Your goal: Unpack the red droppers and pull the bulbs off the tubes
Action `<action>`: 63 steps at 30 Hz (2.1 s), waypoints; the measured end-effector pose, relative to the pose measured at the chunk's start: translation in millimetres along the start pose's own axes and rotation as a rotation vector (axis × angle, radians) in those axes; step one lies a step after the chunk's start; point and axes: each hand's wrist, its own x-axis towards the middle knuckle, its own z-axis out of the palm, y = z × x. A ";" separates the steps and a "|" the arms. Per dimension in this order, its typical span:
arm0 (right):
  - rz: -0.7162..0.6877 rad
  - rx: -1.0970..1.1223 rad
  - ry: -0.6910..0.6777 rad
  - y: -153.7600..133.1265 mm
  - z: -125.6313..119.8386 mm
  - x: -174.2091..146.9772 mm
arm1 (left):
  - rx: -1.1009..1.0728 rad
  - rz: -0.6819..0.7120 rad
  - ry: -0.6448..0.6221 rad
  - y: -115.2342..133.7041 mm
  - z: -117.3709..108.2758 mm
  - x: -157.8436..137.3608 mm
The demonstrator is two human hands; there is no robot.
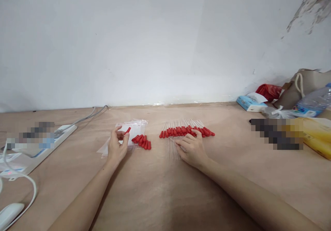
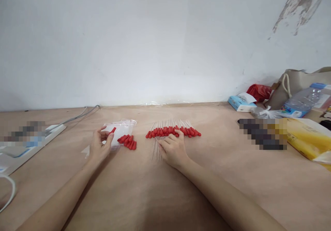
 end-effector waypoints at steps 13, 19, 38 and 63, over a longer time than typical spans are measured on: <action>-0.072 -0.077 -0.096 -19.0 19.6 1.9 | 0.172 0.071 -0.236 -5.1 12.2 -1.3; -0.053 -0.035 -0.157 -23.7 16.7 -1.3 | 0.229 0.088 -0.243 -7.5 12.5 -3.3; -0.054 -0.009 -0.066 14.1 -10.1 -16.9 | 0.529 0.538 -0.386 72.2 62.5 -10.5; -0.144 0.158 -0.034 11.4 -8.3 -23.2 | 0.120 0.771 -0.234 76.1 30.1 -55.9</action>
